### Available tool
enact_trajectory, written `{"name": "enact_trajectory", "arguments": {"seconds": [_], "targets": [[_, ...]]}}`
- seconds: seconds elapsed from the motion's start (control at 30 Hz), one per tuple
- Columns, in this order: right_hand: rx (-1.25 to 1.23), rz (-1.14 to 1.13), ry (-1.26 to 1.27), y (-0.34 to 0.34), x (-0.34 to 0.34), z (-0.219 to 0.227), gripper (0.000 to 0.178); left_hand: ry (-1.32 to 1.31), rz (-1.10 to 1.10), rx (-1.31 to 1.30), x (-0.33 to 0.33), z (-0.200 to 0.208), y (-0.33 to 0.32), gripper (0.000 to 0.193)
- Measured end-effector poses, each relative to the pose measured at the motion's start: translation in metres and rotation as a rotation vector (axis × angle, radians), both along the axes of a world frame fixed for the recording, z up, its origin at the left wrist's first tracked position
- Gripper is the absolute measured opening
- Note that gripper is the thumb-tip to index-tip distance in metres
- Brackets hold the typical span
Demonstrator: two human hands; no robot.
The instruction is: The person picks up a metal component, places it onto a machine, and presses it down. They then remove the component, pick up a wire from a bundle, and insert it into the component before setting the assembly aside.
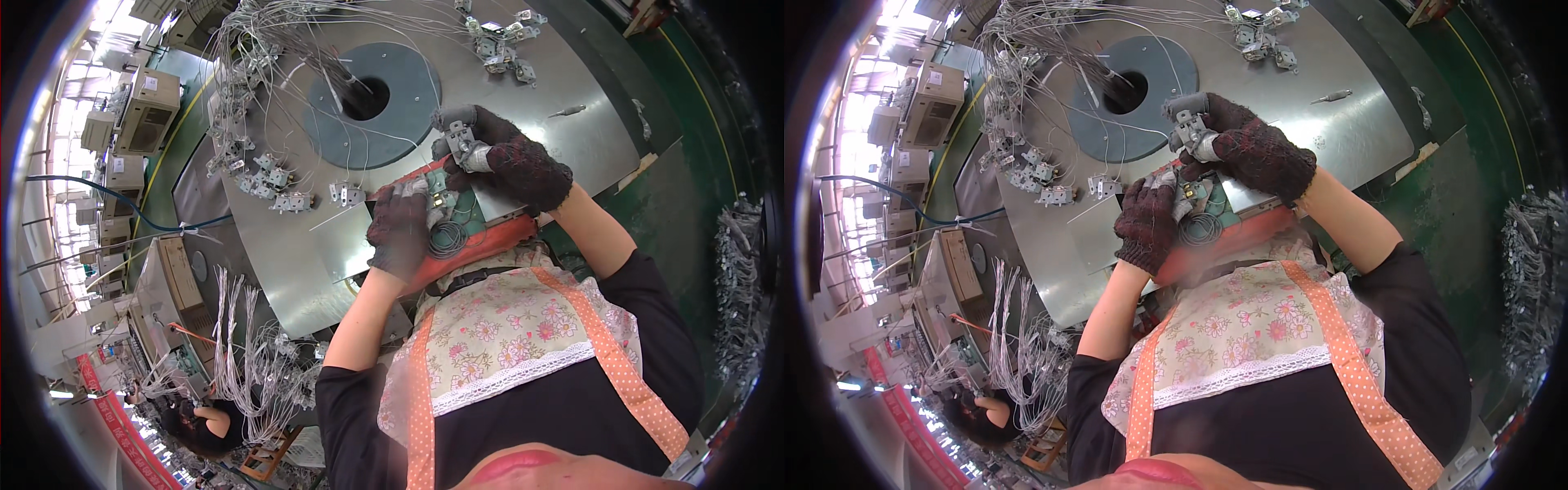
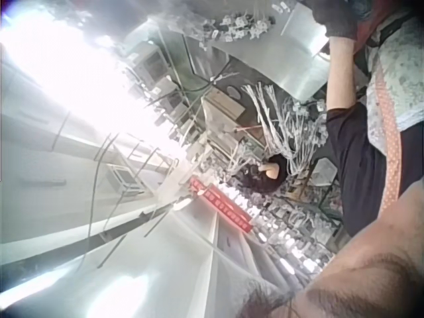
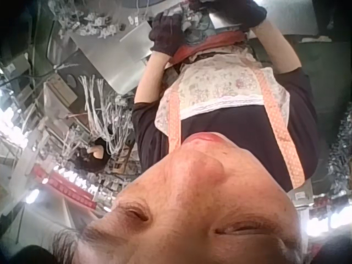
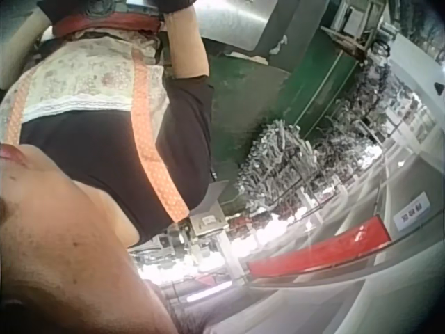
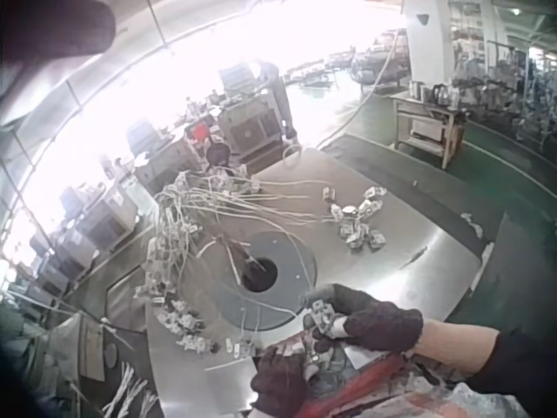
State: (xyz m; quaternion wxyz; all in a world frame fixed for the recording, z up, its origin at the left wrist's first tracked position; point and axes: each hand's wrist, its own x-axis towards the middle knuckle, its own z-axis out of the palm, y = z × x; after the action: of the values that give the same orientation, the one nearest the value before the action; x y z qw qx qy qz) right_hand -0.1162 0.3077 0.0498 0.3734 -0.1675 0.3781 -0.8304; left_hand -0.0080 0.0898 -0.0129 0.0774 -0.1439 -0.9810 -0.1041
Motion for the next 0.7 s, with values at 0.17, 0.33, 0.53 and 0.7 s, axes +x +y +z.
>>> {"name": "enact_trajectory", "arguments": {"seconds": [0.17,0.33,0.53,0.7], "targets": [[-0.066,0.028,-0.017,0.0,-0.002,-0.006,0.072,0.051,-0.002,0.026,0.0,0.0,0.002,0.043],[0.076,0.022,0.089,0.002,0.002,0.002,0.076,0.087,0.028,0.037,0.001,0.004,0.005,0.039],[0.057,-0.153,-0.114,0.021,0.014,0.003,0.06,0.057,-0.002,0.066,0.003,-0.004,-0.002,0.038],[-0.517,0.046,-0.573,0.024,0.019,-0.001,0.051,-0.009,0.039,0.129,0.002,-0.007,-0.008,0.036]]}}
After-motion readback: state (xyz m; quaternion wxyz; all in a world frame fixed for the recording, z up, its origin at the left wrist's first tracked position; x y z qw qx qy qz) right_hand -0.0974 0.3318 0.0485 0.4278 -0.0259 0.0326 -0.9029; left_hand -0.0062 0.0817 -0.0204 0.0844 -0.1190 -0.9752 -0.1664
